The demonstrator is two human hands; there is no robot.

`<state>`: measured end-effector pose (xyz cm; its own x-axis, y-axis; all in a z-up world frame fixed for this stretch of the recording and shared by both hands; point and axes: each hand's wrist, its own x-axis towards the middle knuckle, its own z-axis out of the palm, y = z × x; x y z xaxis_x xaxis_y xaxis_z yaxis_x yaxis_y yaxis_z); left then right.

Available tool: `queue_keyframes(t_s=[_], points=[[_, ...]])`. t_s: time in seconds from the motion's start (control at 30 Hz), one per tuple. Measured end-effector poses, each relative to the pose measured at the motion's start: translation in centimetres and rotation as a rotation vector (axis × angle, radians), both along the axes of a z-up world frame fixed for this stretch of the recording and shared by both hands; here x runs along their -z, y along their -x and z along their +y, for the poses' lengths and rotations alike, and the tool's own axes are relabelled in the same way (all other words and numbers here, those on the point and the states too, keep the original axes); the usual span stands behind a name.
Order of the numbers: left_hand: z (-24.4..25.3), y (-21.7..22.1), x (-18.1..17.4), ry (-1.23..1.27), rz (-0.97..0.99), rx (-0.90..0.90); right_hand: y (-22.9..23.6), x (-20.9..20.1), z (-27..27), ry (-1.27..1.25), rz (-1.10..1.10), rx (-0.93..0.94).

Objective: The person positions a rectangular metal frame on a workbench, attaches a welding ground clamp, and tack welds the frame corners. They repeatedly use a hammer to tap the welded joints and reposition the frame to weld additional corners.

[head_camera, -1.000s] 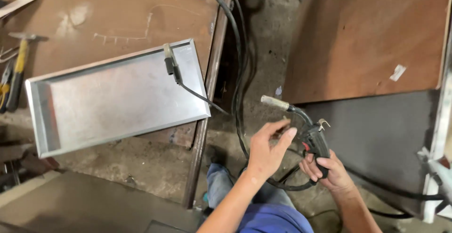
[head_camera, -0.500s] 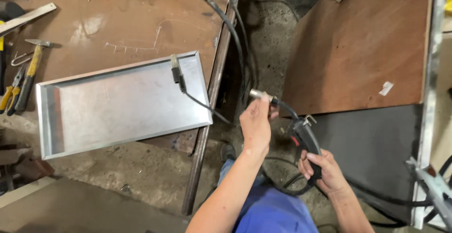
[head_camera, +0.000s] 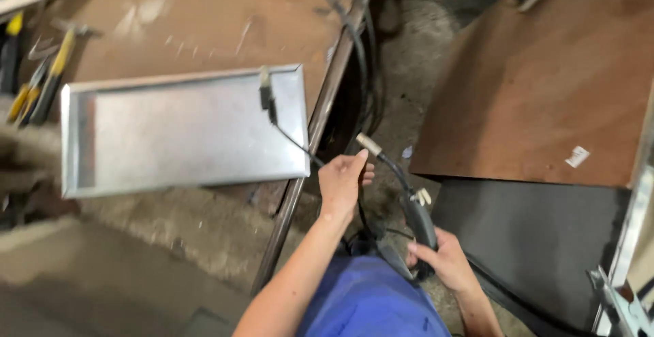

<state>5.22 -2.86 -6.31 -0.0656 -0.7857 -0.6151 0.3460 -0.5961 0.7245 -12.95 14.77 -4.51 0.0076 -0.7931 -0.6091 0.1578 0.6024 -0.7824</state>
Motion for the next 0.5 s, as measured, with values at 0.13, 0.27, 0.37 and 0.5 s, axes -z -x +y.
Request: queue_keyframes(t_s=[0.13,0.27,0.37,0.5], points=[[-0.2,-2.8,-1.3,0.391,-0.718,0.064,1.8,1.1,-2.2,0.092,0.028,0.088],[-2.1,-6.6,1.7,0.832,-1.312,0.048,2.7,1.3,-5.3,0.125,0.086,0.109],[-4.7,-6.8,2.2,0.782,-1.321,0.066,2.5,2.0,-8.3,0.070,0.120,0.157],[-8.7,-6.1,3.6,0.751,-1.287,0.067,1.5,1.0,-11.2,0.026,0.199,0.137]])
